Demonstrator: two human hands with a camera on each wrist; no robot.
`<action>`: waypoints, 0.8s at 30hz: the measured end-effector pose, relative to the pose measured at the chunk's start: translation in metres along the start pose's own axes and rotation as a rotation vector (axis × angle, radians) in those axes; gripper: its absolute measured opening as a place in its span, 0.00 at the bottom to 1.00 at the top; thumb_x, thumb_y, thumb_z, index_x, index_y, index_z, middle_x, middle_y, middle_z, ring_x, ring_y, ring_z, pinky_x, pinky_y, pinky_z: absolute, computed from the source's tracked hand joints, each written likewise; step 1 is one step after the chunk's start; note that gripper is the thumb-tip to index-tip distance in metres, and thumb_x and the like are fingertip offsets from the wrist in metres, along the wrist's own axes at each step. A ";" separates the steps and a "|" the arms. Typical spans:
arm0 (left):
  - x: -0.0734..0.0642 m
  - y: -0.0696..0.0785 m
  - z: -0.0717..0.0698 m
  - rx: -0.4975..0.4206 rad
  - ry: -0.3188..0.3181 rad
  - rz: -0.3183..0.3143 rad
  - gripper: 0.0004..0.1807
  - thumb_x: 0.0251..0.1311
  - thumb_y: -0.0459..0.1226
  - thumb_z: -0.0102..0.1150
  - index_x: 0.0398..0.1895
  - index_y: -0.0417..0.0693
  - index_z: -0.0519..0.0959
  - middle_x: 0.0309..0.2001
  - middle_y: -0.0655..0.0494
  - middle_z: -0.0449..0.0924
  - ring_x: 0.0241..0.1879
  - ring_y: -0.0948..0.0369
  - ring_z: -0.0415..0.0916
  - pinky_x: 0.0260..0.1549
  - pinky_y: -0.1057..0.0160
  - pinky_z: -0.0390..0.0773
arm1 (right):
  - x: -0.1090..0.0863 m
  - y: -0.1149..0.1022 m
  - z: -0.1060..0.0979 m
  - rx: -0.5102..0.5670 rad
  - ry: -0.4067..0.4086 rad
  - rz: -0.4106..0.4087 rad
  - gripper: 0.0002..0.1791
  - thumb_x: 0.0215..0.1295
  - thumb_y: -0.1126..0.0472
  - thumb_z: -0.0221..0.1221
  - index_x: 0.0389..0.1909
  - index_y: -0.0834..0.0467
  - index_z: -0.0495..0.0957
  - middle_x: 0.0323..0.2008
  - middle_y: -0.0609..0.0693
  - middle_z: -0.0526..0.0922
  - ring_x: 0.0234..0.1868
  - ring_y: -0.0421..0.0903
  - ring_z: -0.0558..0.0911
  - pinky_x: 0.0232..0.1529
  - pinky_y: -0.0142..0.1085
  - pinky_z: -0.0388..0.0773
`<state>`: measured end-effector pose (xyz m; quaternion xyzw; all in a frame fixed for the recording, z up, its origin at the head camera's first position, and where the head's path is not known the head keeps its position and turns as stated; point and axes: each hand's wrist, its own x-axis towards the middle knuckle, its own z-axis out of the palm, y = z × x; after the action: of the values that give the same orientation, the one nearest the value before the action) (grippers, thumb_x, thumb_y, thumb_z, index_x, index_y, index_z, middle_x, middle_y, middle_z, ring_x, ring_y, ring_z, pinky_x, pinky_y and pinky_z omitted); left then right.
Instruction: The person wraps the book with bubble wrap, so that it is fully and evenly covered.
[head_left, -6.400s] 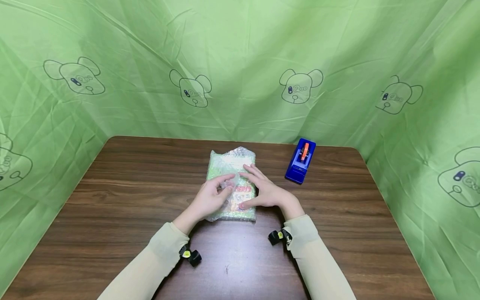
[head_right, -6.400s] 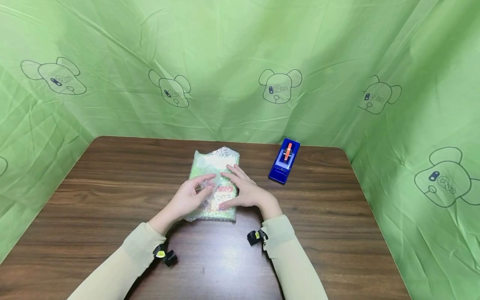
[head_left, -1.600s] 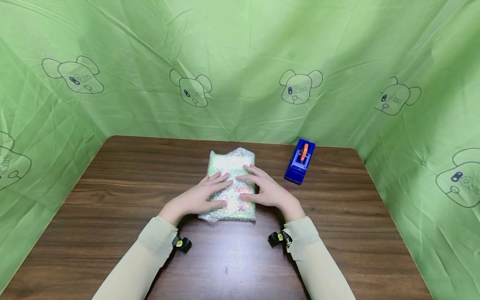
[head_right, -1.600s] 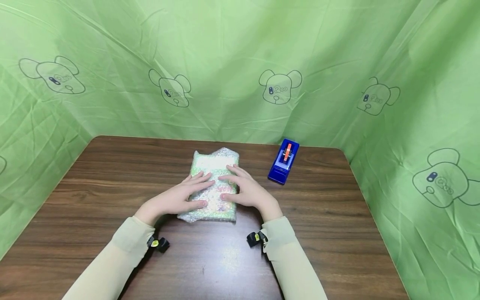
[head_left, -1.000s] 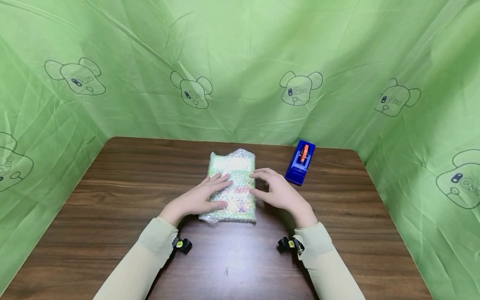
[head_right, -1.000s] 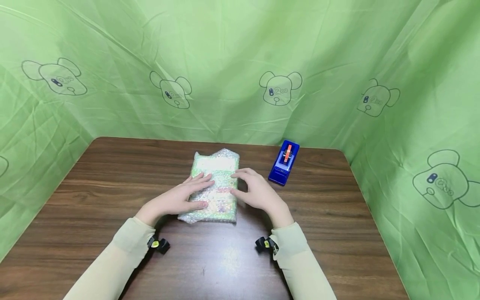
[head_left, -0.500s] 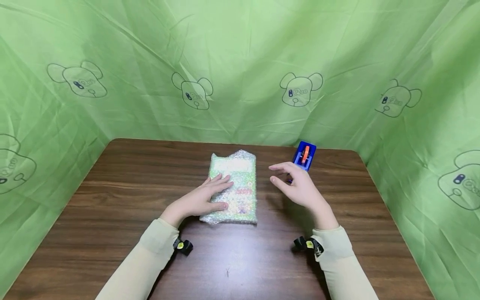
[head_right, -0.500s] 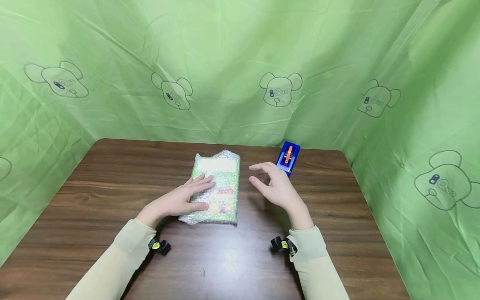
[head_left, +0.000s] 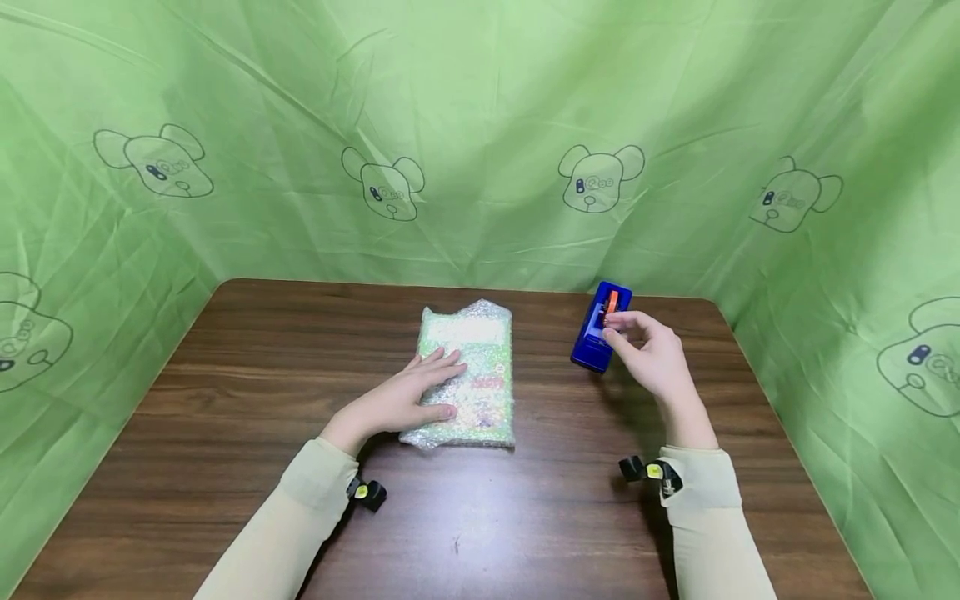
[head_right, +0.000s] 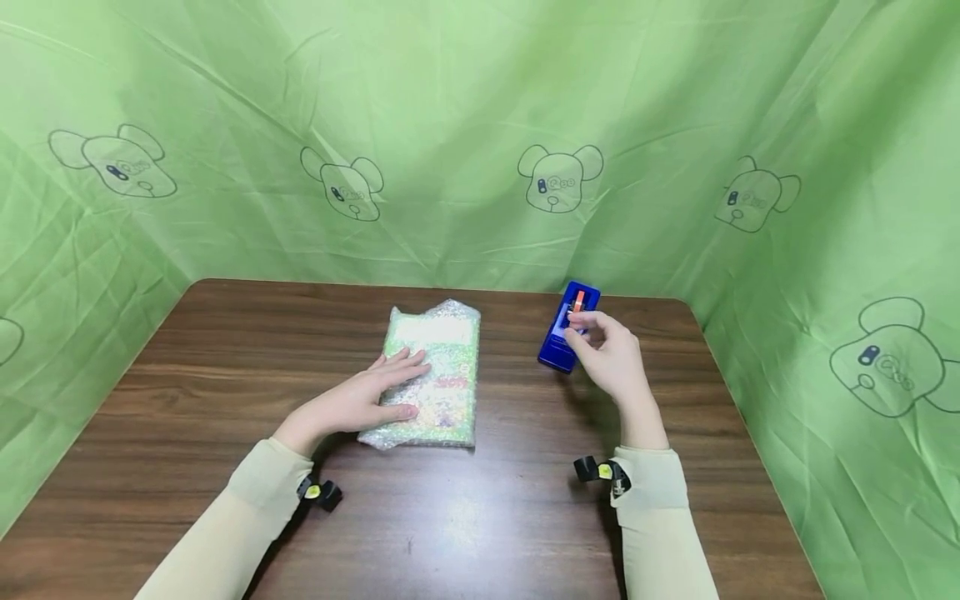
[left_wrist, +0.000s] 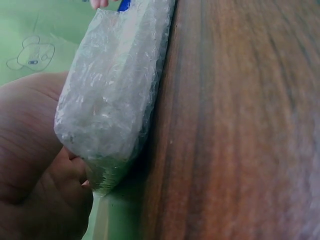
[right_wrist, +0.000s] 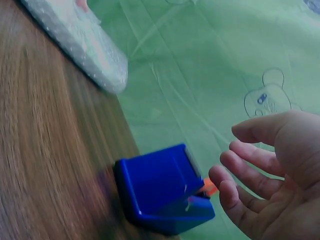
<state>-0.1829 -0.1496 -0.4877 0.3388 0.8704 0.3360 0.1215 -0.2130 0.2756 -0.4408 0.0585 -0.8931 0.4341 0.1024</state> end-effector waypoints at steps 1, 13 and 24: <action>0.000 0.000 0.000 0.000 0.000 0.001 0.41 0.77 0.47 0.67 0.86 0.44 0.63 0.88 0.45 0.52 0.88 0.43 0.40 0.85 0.36 0.36 | 0.000 0.003 -0.001 -0.001 0.003 0.016 0.18 0.78 0.54 0.67 0.60 0.60 0.86 0.51 0.56 0.91 0.44 0.41 0.84 0.43 0.27 0.78; 0.001 -0.003 0.001 -0.001 -0.001 -0.005 0.42 0.76 0.48 0.68 0.86 0.46 0.63 0.88 0.48 0.52 0.88 0.45 0.40 0.85 0.38 0.36 | -0.001 0.014 0.000 0.027 0.048 0.144 0.21 0.78 0.51 0.67 0.60 0.61 0.87 0.51 0.61 0.90 0.42 0.38 0.82 0.42 0.27 0.77; -0.001 -0.002 0.001 -0.004 -0.001 -0.005 0.42 0.77 0.48 0.67 0.87 0.47 0.63 0.88 0.49 0.51 0.88 0.46 0.39 0.85 0.38 0.37 | 0.000 0.018 0.010 0.020 0.027 0.250 0.24 0.77 0.45 0.68 0.59 0.61 0.87 0.51 0.58 0.90 0.41 0.37 0.83 0.42 0.28 0.78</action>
<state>-0.1829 -0.1511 -0.4901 0.3367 0.8704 0.3372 0.1236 -0.2177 0.2793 -0.4606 -0.0582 -0.8877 0.4530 0.0588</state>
